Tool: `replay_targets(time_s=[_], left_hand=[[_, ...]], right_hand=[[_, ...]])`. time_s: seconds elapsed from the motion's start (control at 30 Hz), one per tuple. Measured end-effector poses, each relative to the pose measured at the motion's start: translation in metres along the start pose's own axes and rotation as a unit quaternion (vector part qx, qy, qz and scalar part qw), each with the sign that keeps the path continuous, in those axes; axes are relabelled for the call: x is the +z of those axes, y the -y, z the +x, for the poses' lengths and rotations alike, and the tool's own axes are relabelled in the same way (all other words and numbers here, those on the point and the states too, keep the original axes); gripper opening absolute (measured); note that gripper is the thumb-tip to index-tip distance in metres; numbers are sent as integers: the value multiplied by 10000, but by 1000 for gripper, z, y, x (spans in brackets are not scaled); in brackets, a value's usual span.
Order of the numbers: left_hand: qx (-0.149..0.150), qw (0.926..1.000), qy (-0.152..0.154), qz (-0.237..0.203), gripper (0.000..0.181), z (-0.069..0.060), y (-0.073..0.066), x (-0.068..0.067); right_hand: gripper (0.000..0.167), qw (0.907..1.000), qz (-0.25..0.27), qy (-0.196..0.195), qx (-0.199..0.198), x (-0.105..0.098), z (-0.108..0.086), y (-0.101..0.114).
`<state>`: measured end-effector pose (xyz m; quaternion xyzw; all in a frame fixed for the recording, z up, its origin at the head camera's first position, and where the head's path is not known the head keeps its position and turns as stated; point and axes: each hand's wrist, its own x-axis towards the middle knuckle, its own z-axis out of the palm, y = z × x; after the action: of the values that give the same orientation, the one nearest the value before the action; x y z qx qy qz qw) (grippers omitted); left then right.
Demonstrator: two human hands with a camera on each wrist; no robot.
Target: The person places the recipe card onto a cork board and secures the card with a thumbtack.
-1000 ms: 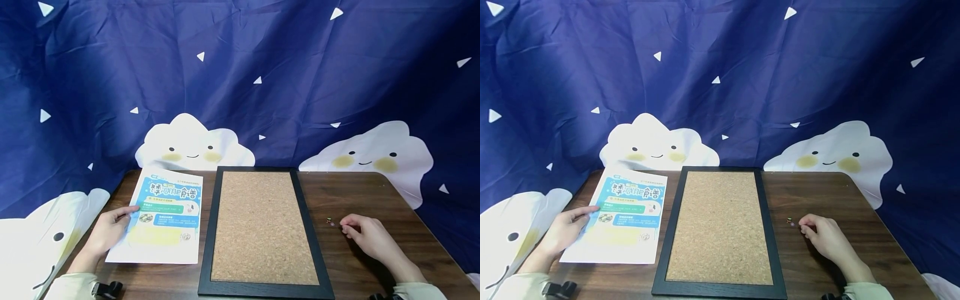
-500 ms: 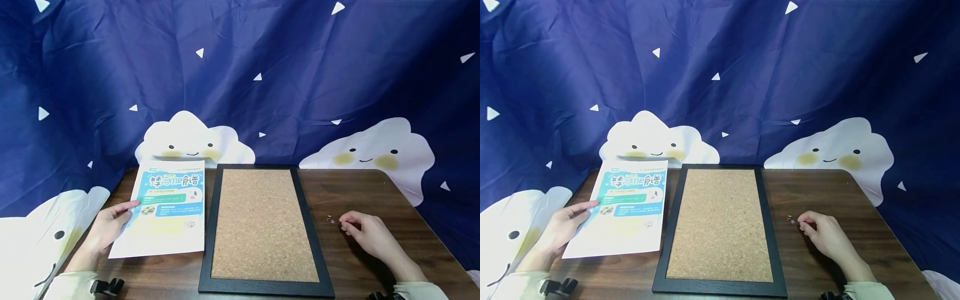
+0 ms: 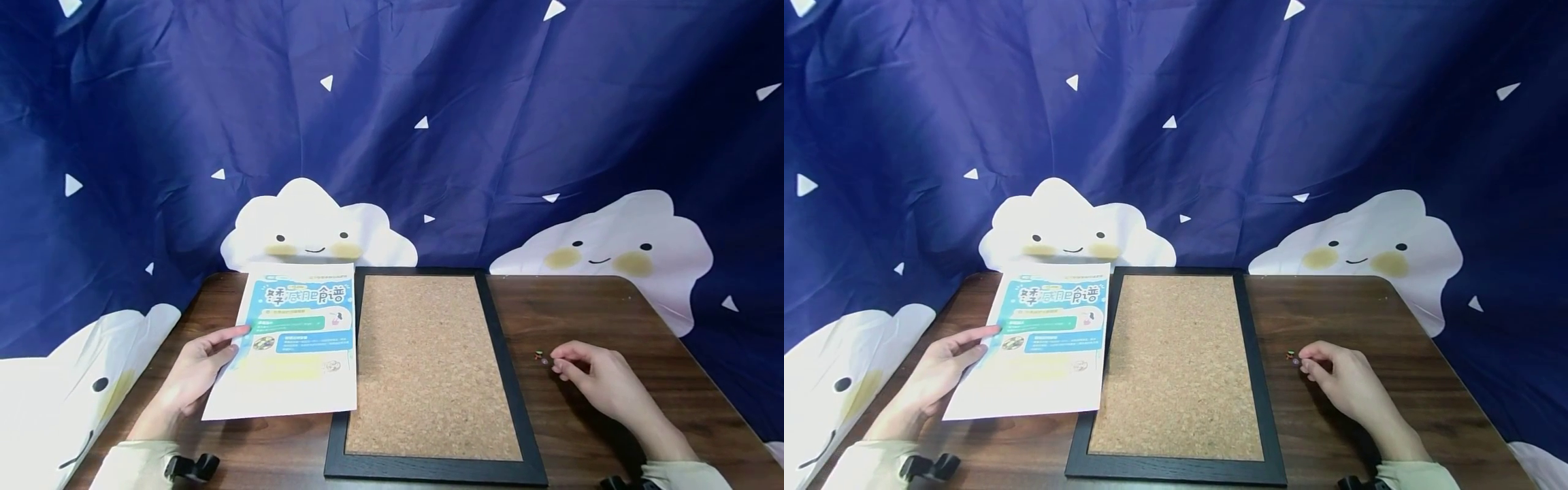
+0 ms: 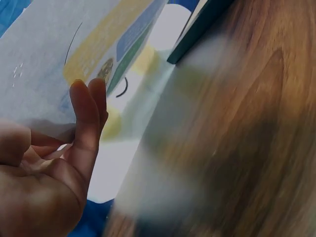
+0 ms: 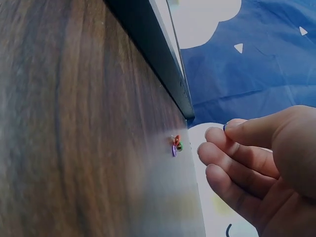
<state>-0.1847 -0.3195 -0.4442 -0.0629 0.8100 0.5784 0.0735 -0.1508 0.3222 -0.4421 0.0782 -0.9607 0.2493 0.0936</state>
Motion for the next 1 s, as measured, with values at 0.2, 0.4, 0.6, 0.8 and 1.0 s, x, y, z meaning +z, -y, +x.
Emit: replay_targets(time_s=[0.2,0.4,0.6,0.8,1.0], left_hand=[[-21,9996,212,-180,48,3,-2,15],[61,9983,454,-368,48,5,-2,32],[113,9953,742,-620,48,7,-3,46],[161,9928,919,-747,48,8,-6,56],[226,9920,967,-774,47,9,-7,65]], right_hand=[[7,10000,32,62,53,1,1,7],[10,9998,160,94,119,2,2,13],[9,9992,347,153,125,3,3,15],[11,9991,414,-6,-46,4,3,20],[11,9991,412,-19,-101,5,6,24]])
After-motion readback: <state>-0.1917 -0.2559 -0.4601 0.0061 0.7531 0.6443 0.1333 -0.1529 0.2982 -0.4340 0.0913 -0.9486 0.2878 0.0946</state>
